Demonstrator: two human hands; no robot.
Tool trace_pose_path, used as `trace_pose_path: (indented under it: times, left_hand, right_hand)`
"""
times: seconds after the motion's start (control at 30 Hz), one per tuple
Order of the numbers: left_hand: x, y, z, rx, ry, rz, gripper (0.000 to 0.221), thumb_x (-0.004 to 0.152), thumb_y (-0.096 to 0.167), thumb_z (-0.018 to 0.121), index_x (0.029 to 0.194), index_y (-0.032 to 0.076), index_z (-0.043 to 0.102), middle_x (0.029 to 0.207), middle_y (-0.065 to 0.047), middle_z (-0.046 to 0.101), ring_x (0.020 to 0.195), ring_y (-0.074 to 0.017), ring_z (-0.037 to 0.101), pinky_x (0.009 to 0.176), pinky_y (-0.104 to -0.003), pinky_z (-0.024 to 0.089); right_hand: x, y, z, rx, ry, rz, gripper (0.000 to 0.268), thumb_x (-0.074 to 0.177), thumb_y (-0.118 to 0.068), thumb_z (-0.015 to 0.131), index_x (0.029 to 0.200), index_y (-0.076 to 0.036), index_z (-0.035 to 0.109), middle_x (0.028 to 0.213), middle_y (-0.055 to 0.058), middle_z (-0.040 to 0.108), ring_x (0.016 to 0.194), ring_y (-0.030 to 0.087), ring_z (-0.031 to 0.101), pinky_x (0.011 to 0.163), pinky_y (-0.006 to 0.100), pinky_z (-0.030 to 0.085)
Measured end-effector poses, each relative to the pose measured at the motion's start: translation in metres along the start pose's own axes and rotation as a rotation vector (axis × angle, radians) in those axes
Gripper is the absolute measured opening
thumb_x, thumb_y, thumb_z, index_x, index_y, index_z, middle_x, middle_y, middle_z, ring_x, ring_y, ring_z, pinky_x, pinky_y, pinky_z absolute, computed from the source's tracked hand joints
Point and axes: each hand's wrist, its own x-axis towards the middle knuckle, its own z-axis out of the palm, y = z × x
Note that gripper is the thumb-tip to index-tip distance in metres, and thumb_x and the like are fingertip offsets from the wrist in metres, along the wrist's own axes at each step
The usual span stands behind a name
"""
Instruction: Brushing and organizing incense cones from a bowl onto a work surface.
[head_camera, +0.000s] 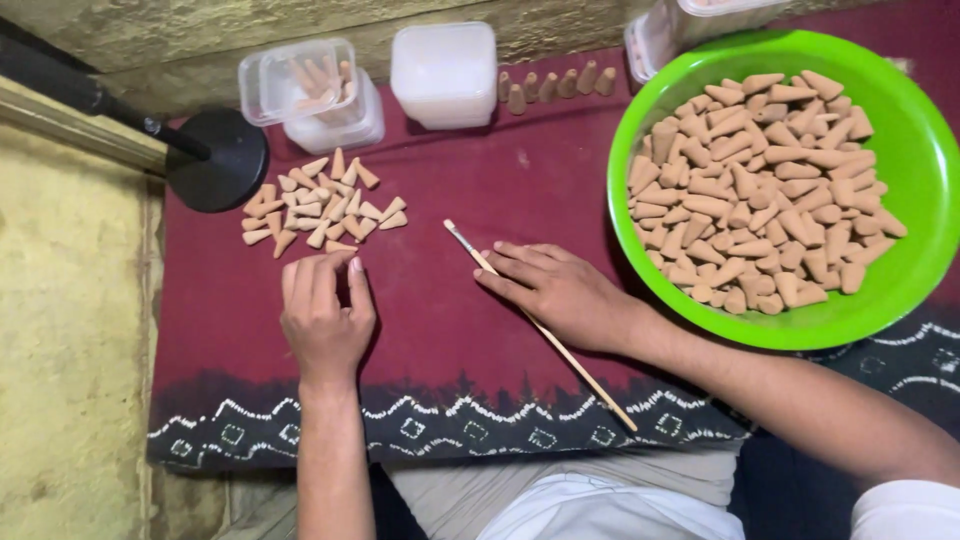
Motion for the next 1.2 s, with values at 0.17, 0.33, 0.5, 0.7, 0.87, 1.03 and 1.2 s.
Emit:
trace_pose_path:
  times: [0.17,0.33,0.5,0.7,0.87,1.03,1.2]
  left_hand:
    - [-0.004,0.004,0.003,-0.118,-0.071,0.128,0.006,0.093,0.004,0.075,0.099,0.006,0.073,0.089,-0.007,0.065,0.086,-0.0300,0.067,0.083,-0.039,0.057]
    - [0.000,0.023,0.004,-0.200,-0.157,0.225,0.012,0.089,0.017,0.077,0.098,0.009,0.076,0.091,-0.007,0.069,0.091,-0.0302,0.070,0.088,-0.039,0.059]
    - [0.008,0.031,-0.001,-0.195,-0.380,0.254,0.029,0.091,0.014,0.073,0.119,0.009,0.075,0.132,-0.010,0.072,0.129,-0.0308,0.065,0.098,-0.043,0.055]
    - [0.008,0.031,0.002,-0.193,-0.418,0.248,0.034,0.092,0.014,0.069,0.126,0.011,0.073,0.139,-0.010,0.068,0.135,-0.0318,0.062,0.106,-0.046,0.053]
    - [0.007,0.033,0.002,-0.183,-0.422,0.232,0.034,0.093,0.014,0.069,0.126,0.012,0.073,0.140,-0.009,0.068,0.136,-0.0312,0.062,0.109,-0.047,0.053]
    - [0.008,0.033,0.003,-0.167,-0.426,0.231,0.033,0.094,0.014,0.069,0.127,0.013,0.073,0.141,-0.009,0.068,0.136,-0.0308,0.062,0.109,-0.047,0.053]
    - [0.010,0.035,0.003,-0.174,-0.420,0.217,0.032,0.093,0.012,0.070,0.124,0.011,0.074,0.138,-0.009,0.069,0.133,-0.0303,0.064,0.109,-0.046,0.053]
  right_hand:
    - [-0.037,-0.015,-0.025,-0.157,-0.022,0.065,0.057,0.093,-0.006,0.062,0.149,-0.006,0.053,0.147,0.023,0.056,0.138,0.039,0.054,0.106,0.045,0.048]
    - [-0.061,-0.052,-0.077,0.061,-0.146,0.052,0.092,0.064,0.003,0.079,0.151,-0.001,0.048,0.153,0.031,0.046,0.143,0.047,0.045,0.111,0.050,0.044]
    - [-0.073,-0.058,-0.140,0.050,0.151,0.015,0.025,0.099,-0.004,0.057,0.120,-0.001,0.071,0.115,0.016,0.076,0.104,0.028,0.076,0.087,0.039,0.063]
    - [-0.094,-0.004,-0.180,-0.183,0.168,0.200,0.022,0.089,0.002,0.077,0.110,-0.001,0.075,0.102,0.012,0.080,0.090,0.025,0.078,0.082,0.038,0.064]
    - [-0.101,0.050,-0.183,-0.428,-0.082,0.400,0.042,0.097,-0.016,0.064,0.138,-0.007,0.065,0.129,0.011,0.074,0.118,0.029,0.068,0.094,0.044,0.062]
    - [-0.096,0.078,-0.172,-0.429,-0.225,0.397,0.052,0.094,-0.023,0.066,0.145,-0.011,0.061,0.136,0.008,0.071,0.124,0.027,0.065,0.098,0.045,0.059]
    - [-0.088,0.087,-0.173,-0.330,-0.190,0.418,0.033,0.099,-0.029,0.066,0.129,-0.017,0.072,0.110,0.000,0.077,0.101,0.022,0.068,0.078,0.045,0.062]
